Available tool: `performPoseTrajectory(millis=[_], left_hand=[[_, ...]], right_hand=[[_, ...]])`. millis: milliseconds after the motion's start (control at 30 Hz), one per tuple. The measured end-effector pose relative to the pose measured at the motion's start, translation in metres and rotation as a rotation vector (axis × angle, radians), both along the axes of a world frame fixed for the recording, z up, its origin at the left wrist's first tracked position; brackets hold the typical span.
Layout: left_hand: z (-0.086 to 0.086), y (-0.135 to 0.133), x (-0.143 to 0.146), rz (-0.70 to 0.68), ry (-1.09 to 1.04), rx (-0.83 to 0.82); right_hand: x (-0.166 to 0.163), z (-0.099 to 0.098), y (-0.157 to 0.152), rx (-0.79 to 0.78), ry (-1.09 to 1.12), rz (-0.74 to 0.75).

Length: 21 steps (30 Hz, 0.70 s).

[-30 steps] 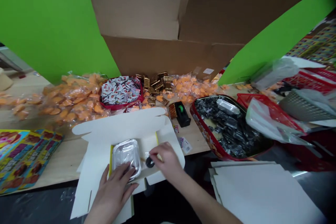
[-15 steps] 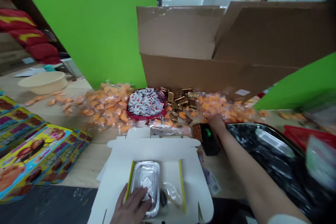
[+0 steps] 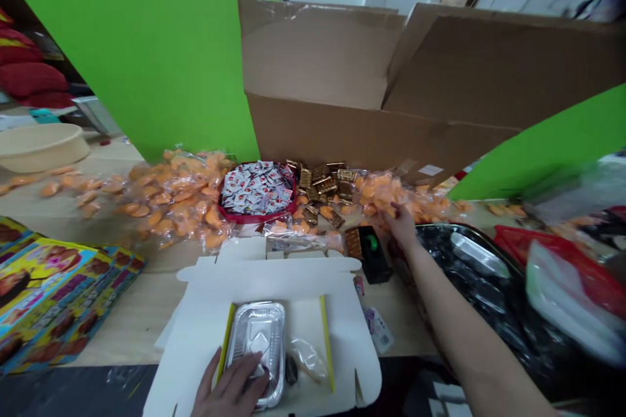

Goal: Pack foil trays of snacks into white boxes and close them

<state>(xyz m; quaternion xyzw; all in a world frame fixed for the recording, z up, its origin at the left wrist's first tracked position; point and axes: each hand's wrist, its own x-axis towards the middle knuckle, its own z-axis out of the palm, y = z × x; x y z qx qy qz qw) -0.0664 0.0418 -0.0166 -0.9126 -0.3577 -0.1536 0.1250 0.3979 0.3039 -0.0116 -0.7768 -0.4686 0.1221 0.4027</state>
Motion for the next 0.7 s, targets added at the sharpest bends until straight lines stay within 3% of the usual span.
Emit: performPoseTrajectory(millis=[167, 300, 500, 600, 700], left_hand=[[0.014, -0.006, 0.005, 0.05, -0.03, 0.008], [0.023, -0.006, 0.017, 0.07, -0.05, -0.053], [0.036, -0.01, 0.055, 0.016, -0.16, -0.256], [0.056, -0.012, 0.078, 0.021, -0.297, -0.453], [0.088, -0.003, 0.11, 0.056, -0.544, -0.572]], right_hand=[[0.021, 0.045, -0.038, 0.12, 0.221, 0.008], [0.034, 0.096, -0.06, 0.169, 0.334, 0.041], [0.014, 0.173, -0.127, 0.318, 0.351, 0.226], [-0.01, 0.185, -0.172, 0.245, 0.421, 0.35], [-0.036, 0.182, -0.213, 0.017, 0.409, 0.571]])
